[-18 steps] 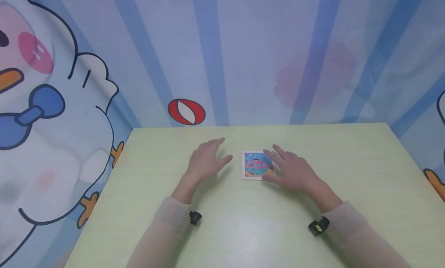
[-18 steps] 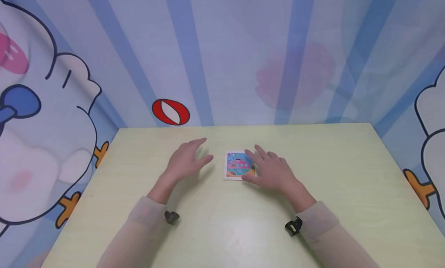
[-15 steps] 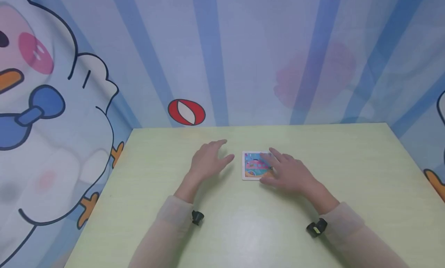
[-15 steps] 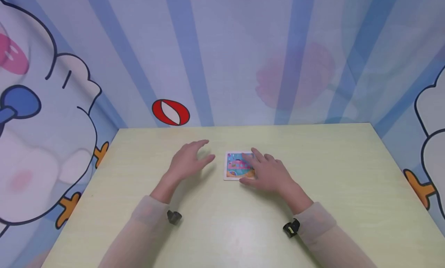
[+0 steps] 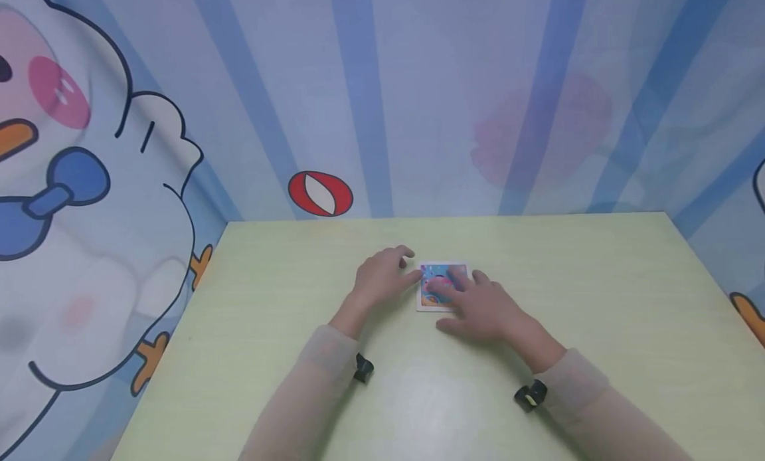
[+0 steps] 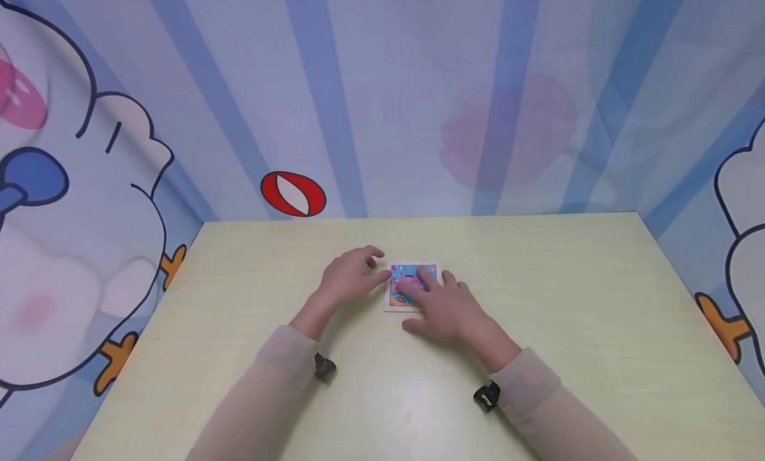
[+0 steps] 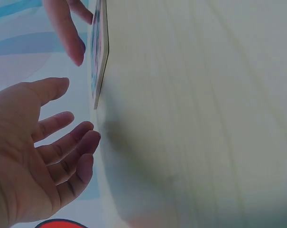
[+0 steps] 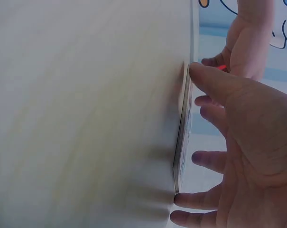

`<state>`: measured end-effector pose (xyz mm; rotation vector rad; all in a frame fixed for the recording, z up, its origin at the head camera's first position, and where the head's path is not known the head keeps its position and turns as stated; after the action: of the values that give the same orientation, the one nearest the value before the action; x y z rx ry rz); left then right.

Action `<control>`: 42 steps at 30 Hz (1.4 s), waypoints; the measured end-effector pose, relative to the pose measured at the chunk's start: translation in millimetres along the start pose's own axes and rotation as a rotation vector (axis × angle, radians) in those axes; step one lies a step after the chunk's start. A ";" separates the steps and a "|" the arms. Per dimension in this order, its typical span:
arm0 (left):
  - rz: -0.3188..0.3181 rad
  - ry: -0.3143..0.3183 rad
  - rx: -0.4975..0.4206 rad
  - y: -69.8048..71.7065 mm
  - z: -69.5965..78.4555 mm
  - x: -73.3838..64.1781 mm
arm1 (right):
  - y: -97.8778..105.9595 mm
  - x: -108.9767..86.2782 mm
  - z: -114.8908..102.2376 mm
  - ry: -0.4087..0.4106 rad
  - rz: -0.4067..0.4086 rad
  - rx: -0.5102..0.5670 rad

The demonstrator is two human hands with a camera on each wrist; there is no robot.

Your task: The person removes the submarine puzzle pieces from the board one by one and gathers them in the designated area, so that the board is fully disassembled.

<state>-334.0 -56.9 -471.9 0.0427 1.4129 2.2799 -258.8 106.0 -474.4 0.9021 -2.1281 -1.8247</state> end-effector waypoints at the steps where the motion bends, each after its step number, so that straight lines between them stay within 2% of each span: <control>1: -0.005 0.000 0.005 -1.6 1.4 2.3 | -0.7 0.0 -1.0 -0.001 -0.004 -0.010; 9: -0.013 0.033 0.030 -8.1 8.4 13.9 | -5.0 2.2 -4.2 -0.018 -0.055 -0.069; 19: -0.013 0.109 0.050 -19.3 13.9 18.8 | -4.2 4.3 -4.3 -0.018 -0.080 -0.072; 31: 0.009 0.136 0.011 -19.4 20.1 14.2 | -4.7 4.2 -4.4 -0.023 -0.084 -0.080; 42: 0.045 0.166 0.029 -17.5 20.4 12.5 | -0.2 2.9 -6.8 -0.005 -0.044 -0.085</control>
<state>-333.6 -28.3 -479.8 -0.1087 1.5430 2.3456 -257.5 98.7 -473.8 0.9321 -2.0315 -1.9248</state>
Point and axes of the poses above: each hand's wrist, its own x-axis towards the middle knuckle, its own y-axis out of the back of the hand, z = x × y, the point moved 8 cm from there along x, towards the middle knuckle, and after that the axes turned 12 degrees about -z, right-handed, at the moved point
